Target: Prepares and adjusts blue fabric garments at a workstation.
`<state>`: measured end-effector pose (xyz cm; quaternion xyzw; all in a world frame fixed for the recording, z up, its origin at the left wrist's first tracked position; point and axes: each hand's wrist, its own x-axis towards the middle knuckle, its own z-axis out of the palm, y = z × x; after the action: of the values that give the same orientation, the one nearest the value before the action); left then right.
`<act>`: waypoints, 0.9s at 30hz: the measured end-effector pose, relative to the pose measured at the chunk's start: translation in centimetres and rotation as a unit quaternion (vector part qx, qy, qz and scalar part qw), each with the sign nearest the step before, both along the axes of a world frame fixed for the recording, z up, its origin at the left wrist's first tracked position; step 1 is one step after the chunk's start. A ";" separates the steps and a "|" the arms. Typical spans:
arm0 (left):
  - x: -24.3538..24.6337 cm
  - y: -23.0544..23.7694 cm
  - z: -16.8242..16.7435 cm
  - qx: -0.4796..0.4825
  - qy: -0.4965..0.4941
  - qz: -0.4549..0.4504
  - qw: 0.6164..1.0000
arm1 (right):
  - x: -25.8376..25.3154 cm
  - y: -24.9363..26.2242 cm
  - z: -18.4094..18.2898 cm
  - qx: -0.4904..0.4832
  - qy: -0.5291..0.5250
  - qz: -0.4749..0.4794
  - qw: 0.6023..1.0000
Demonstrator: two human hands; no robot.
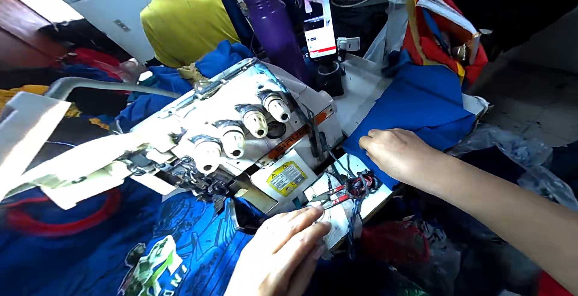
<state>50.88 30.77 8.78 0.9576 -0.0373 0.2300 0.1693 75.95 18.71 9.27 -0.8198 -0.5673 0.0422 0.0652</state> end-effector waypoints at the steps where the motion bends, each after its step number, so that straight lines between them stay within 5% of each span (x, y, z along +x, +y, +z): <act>1: 1.0 -0.2 -0.5 -0.005 -0.009 -0.003 1.000 | 0.2 0.2 0.0 -0.002 0.005 0.002 1.000; 7: 6.1 -1.2 -2.2 -0.113 -0.007 0.038 0.993 | 2.1 0.2 -2.2 0.107 0.015 0.052 0.993; 16: 13.3 -1.6 -0.3 -0.365 0.174 0.223 0.887 | 4.1 -1.7 -2.7 0.293 0.350 -0.008 0.890; 27: 16.7 -2.5 1.1 -0.398 0.224 0.272 0.847 | 3.5 -1.2 -5.6 0.415 0.190 0.046 0.889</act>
<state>67.54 28.27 9.88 0.8054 0.3586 0.0410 0.4701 79.42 17.49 3.64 -0.6672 -0.5470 -0.0395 0.5041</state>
